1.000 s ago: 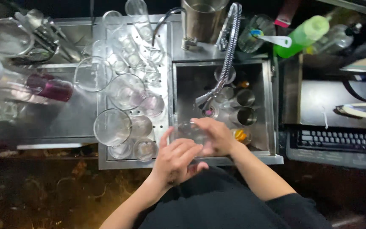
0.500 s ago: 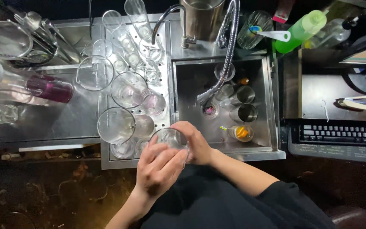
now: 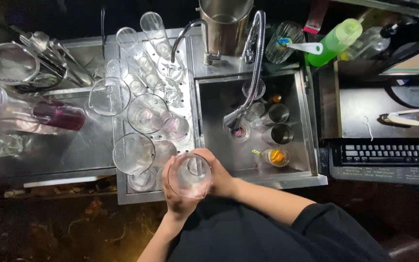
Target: Washing and rinsing glassware in a bar sink using a dish brush and a pressure rinser.
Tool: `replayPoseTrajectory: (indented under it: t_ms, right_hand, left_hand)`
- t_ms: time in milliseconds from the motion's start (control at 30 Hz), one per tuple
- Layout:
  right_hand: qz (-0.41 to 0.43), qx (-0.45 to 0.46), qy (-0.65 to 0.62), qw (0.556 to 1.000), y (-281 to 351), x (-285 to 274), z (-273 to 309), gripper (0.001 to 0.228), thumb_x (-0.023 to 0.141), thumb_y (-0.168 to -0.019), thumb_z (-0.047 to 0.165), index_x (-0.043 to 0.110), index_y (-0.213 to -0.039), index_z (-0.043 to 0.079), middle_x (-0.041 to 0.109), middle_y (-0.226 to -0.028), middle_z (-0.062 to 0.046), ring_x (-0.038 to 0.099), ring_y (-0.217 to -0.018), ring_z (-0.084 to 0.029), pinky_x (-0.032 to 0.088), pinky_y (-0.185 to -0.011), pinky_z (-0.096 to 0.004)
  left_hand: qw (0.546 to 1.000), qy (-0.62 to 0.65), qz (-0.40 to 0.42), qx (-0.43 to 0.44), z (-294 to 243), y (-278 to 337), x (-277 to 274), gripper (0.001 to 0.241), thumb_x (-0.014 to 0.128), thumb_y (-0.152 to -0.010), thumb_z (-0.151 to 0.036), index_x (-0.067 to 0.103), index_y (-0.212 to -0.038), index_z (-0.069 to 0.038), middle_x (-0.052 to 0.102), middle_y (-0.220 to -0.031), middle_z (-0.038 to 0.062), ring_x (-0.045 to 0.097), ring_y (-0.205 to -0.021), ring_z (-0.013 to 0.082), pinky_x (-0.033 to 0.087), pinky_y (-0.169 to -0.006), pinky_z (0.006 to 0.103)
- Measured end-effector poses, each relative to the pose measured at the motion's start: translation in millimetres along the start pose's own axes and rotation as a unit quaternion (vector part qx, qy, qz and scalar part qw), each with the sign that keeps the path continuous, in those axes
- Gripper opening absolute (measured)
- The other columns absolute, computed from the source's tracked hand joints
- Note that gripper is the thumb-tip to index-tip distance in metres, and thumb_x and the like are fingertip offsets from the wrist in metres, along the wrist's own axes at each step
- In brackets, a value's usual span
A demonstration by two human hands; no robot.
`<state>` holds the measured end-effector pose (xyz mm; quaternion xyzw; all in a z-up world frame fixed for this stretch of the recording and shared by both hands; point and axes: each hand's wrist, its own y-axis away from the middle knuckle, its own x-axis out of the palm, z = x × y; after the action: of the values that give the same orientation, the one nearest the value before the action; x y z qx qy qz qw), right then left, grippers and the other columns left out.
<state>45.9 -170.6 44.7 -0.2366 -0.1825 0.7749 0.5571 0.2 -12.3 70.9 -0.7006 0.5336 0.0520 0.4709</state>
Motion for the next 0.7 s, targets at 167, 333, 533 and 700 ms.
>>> replayPoseTrajectory:
  t_ms: [167,333,533,700]
  right_hand:
    - [0.031,0.028,-0.016,0.999,4,-11,1,0.093,0.079,-0.082,0.038,0.036,-0.15,-0.01,0.046,-0.145,-0.031,0.05,-0.132,-0.051,0.043,-0.108,-0.058]
    - [-0.008,0.151,0.004,0.988,26,-44,-24,0.102,0.068,-0.074,-0.006,0.017,-0.162,-0.002,0.024,-0.164,-0.025,0.046,-0.138,-0.048,0.042,-0.113,-0.056]
    - [-0.111,0.267,-0.023,0.957,45,-72,-47,0.103,0.068,-0.084,0.001,0.006,-0.166,0.005,0.032,-0.163,-0.026,0.049,-0.135,-0.049,0.046,-0.108,-0.054]
    - [-0.263,0.253,0.008,0.931,37,-81,-34,0.04,0.061,-0.085,-0.009,0.07,-0.123,0.002,0.077,-0.108,-0.014,0.079,-0.088,-0.027,0.063,-0.084,-0.035]
  left_hand:
    - [0.995,0.09,-0.034,-0.027,17,3,7,0.089,0.096,-0.063,-0.046,0.062,-0.131,0.003,0.057,-0.133,0.025,0.064,-0.119,0.0395,0.053,-0.103,0.0467]
    - [0.995,0.089,-0.032,-0.02,16,2,10,0.09,0.096,-0.062,-0.045,0.061,-0.129,0.003,0.058,-0.132,0.025,0.066,-0.118,0.0382,0.055,-0.1,0.0449]
    - [0.997,0.071,-0.032,0.006,28,9,15,0.087,0.093,-0.066,-0.051,0.062,-0.127,0.003,0.057,-0.132,0.021,0.064,-0.122,0.0369,0.053,-0.104,0.0435]
    - [0.998,0.049,-0.035,0.02,38,9,25,0.095,0.096,-0.063,-0.051,0.058,-0.131,0.003,0.06,-0.124,0.025,0.065,-0.115,0.0406,0.054,-0.099,0.0478]
